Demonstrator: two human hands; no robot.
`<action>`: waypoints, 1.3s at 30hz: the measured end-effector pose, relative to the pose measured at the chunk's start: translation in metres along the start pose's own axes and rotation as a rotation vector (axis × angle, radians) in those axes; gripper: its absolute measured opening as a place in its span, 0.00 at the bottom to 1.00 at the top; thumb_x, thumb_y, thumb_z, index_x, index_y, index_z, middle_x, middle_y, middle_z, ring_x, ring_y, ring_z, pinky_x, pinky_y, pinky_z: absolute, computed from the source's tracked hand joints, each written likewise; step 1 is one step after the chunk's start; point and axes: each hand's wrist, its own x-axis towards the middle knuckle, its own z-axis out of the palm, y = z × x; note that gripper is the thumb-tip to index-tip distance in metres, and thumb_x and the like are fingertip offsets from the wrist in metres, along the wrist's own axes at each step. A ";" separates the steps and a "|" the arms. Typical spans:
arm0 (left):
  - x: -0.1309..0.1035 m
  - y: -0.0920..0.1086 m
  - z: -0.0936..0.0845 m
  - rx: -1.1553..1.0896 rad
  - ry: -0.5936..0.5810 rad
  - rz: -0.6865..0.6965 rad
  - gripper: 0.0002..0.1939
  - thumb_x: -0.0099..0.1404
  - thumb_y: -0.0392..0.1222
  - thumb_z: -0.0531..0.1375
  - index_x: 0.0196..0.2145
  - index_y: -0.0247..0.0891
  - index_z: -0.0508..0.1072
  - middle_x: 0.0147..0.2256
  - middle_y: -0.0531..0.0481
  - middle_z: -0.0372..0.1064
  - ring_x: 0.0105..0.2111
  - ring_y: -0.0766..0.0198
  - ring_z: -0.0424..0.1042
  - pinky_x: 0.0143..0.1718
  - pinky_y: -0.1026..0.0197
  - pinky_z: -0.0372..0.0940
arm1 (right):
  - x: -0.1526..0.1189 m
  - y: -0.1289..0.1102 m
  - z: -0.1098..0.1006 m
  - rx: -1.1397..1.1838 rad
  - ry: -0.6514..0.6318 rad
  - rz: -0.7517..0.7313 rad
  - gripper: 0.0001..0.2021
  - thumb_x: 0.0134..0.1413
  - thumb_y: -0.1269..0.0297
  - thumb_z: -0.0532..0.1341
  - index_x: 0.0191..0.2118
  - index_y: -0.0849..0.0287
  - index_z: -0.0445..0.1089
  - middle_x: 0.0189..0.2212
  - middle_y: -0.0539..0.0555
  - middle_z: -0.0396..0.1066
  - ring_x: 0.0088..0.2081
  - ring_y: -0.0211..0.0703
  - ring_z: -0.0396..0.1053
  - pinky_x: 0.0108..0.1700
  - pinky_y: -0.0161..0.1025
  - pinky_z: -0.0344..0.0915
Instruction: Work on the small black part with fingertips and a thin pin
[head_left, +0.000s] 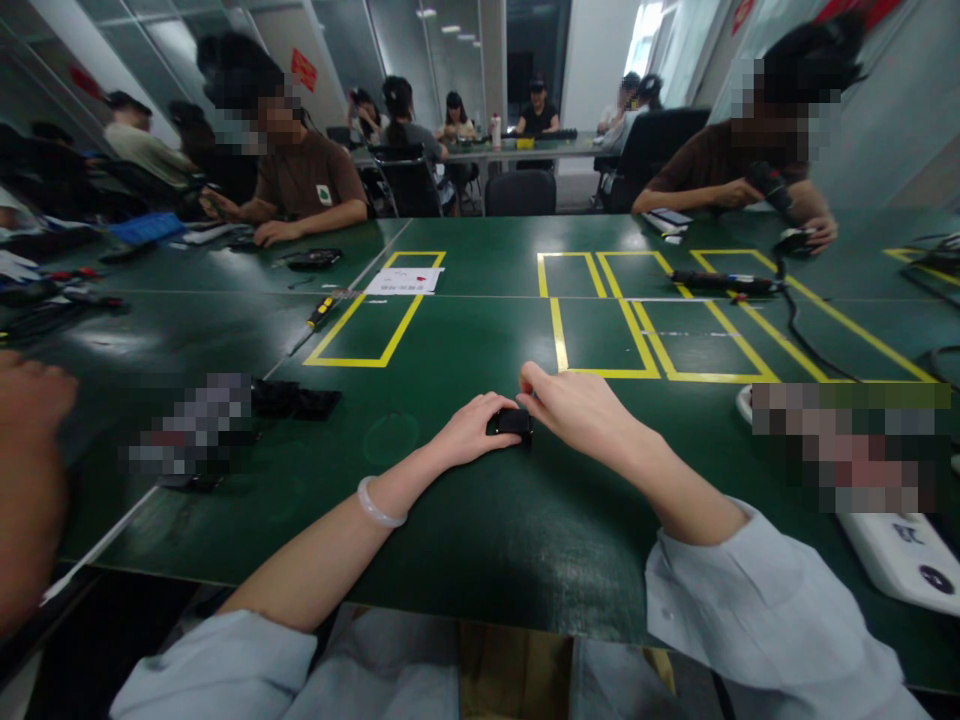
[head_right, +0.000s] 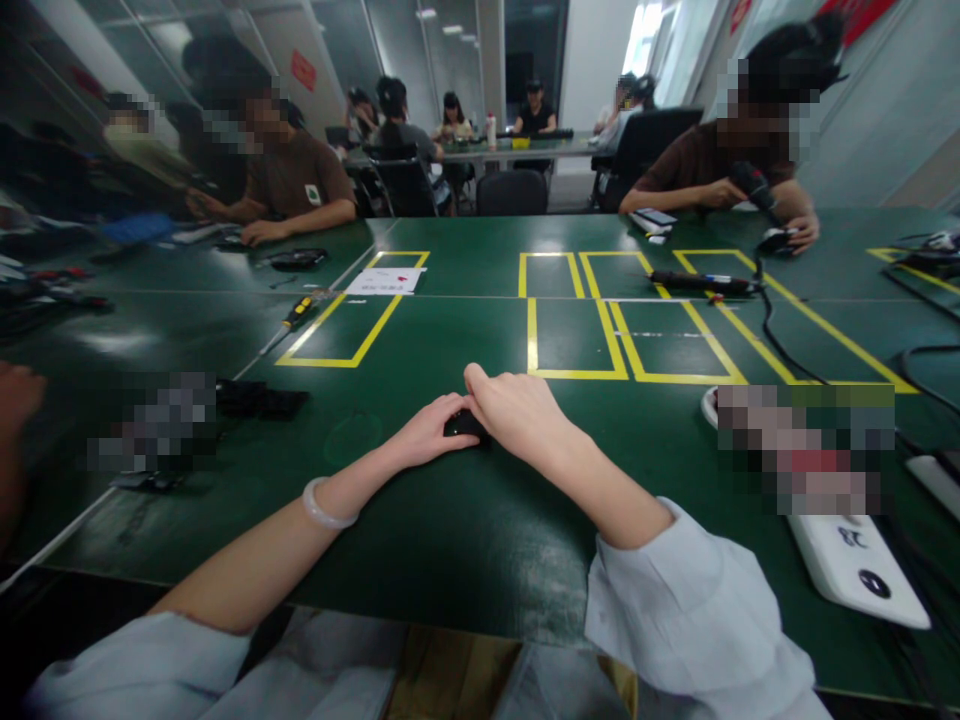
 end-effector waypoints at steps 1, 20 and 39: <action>0.000 0.000 0.000 -0.003 -0.001 0.000 0.19 0.60 0.53 0.60 0.46 0.42 0.68 0.42 0.48 0.66 0.44 0.54 0.65 0.46 0.54 0.61 | 0.000 0.000 0.000 0.003 -0.003 -0.003 0.11 0.64 0.60 0.46 0.44 0.58 0.60 0.28 0.54 0.73 0.29 0.43 0.71 0.26 0.35 0.45; 0.000 -0.003 0.001 -0.004 0.007 0.015 0.19 0.60 0.53 0.61 0.46 0.42 0.68 0.42 0.48 0.66 0.44 0.54 0.66 0.46 0.54 0.61 | -0.001 0.001 0.001 0.030 -0.005 -0.002 0.09 0.62 0.64 0.46 0.45 0.58 0.58 0.30 0.53 0.74 0.28 0.42 0.70 0.26 0.36 0.45; -0.002 -0.002 0.000 -0.004 0.011 0.033 0.20 0.61 0.53 0.60 0.47 0.42 0.68 0.42 0.49 0.66 0.43 0.55 0.66 0.45 0.55 0.61 | 0.003 0.011 0.008 0.095 0.039 0.003 0.08 0.62 0.63 0.48 0.44 0.58 0.59 0.31 0.53 0.73 0.29 0.41 0.69 0.26 0.35 0.45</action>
